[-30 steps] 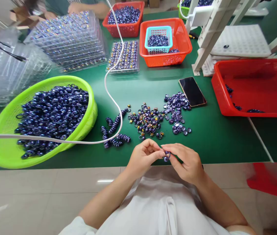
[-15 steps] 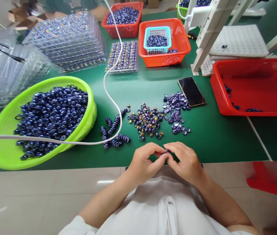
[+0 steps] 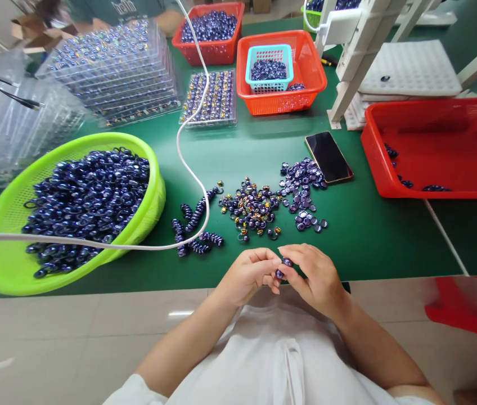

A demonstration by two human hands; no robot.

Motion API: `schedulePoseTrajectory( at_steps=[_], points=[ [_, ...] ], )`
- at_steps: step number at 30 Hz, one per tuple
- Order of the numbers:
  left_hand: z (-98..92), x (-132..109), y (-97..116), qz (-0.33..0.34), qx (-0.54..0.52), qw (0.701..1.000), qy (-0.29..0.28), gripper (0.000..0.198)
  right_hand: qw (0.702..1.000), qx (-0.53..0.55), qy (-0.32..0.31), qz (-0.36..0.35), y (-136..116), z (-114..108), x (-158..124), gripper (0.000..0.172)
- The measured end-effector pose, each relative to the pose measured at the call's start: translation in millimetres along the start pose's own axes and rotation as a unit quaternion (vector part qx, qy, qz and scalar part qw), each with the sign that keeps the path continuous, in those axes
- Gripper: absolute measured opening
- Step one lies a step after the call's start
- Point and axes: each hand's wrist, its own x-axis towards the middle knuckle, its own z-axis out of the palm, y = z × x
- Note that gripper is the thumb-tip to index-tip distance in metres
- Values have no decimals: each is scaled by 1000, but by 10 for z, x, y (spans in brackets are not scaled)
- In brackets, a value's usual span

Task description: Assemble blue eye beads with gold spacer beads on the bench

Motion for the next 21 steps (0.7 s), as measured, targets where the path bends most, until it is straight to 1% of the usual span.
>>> schedulePoseTrajectory(
  at_steps=[2, 4, 6, 8, 10, 12, 14, 16, 21],
  points=[
    [-5, -3, -12, 0, 11, 1000, -2, 27, 1000, -11, -26, -3, 12, -27, 4, 21],
    [-2, -24, -15, 13, 44, 999, 7, 28, 999, -22, -36, -5, 25, -45, -1, 18],
    [6, -62, -5, 55, 94, 994, 22, 28, 999, -28, -41, -10, 31, -55, -10, 13],
    [11, -106, 10, 114, 145, 982, 30, 32, 998, -31, -47, -19, 29, -55, -16, 9],
    [14, -142, 20, 161, 197, 967, 17, 45, 998, -36, -53, -28, 21, -44, -16, 7],
    [20, -160, 17, 184, 250, 950, -9, 52, 997, -37, -58, -38, 11, -26, -14, 7],
    [29, -160, 6, 197, 287, 937, -29, 48, 997, -38, -58, -44, 4, -6, -17, 8],
    [39, -150, -5, 205, 308, 929, -33, 41, 996, -42, -55, -54, 0, 13, -27, 9],
    [38, -135, -10, 220, 352, 910, -6, 31, 995, -43, -53, -69, -2, 54, -52, 8]
  ],
)
